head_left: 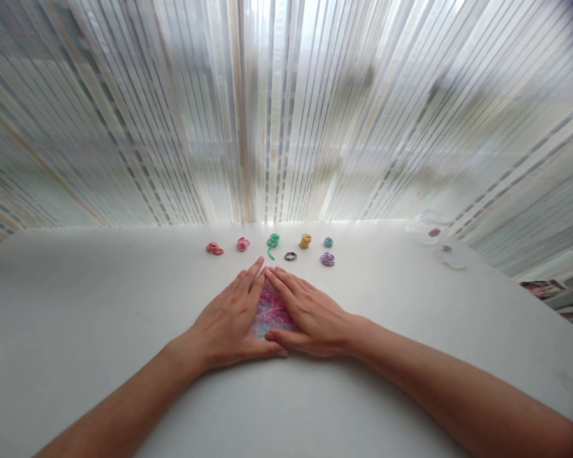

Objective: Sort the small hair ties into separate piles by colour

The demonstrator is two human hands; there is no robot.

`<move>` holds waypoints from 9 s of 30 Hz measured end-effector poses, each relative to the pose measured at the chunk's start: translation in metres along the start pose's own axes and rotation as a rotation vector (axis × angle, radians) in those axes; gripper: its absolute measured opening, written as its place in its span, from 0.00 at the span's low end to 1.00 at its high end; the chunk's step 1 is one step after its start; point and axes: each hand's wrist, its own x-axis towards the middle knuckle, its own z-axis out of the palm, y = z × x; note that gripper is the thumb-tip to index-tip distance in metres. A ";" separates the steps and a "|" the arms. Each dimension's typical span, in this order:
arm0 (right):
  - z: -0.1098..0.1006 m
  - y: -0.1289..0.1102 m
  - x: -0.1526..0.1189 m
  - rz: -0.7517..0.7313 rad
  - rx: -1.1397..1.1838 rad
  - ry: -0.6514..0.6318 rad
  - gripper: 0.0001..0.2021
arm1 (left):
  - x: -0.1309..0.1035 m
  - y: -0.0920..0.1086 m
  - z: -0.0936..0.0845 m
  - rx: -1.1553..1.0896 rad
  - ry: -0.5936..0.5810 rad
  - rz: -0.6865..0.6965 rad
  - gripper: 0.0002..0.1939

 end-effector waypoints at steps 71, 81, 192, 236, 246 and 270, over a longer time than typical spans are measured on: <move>0.003 0.006 -0.013 -0.128 0.156 0.496 0.08 | -0.020 -0.026 -0.016 -0.296 0.346 -0.416 0.20; 0.004 0.006 -0.010 -0.154 0.136 0.424 0.09 | -0.020 -0.026 -0.016 -0.280 0.321 -0.415 0.20; 0.035 -0.089 -0.032 -0.202 0.204 0.229 0.09 | -0.042 -0.033 -0.032 -0.035 0.296 -0.469 0.19; 0.032 -0.089 -0.032 -0.164 0.253 0.201 0.09 | -0.045 -0.038 -0.029 0.003 0.124 -0.469 0.18; 0.031 -0.089 -0.032 -0.162 0.260 0.199 0.09 | -0.045 -0.038 -0.030 0.019 0.120 -0.459 0.18; 0.033 -0.087 -0.032 -0.143 0.258 0.212 0.09 | -0.044 -0.039 -0.030 0.013 0.111 -0.465 0.19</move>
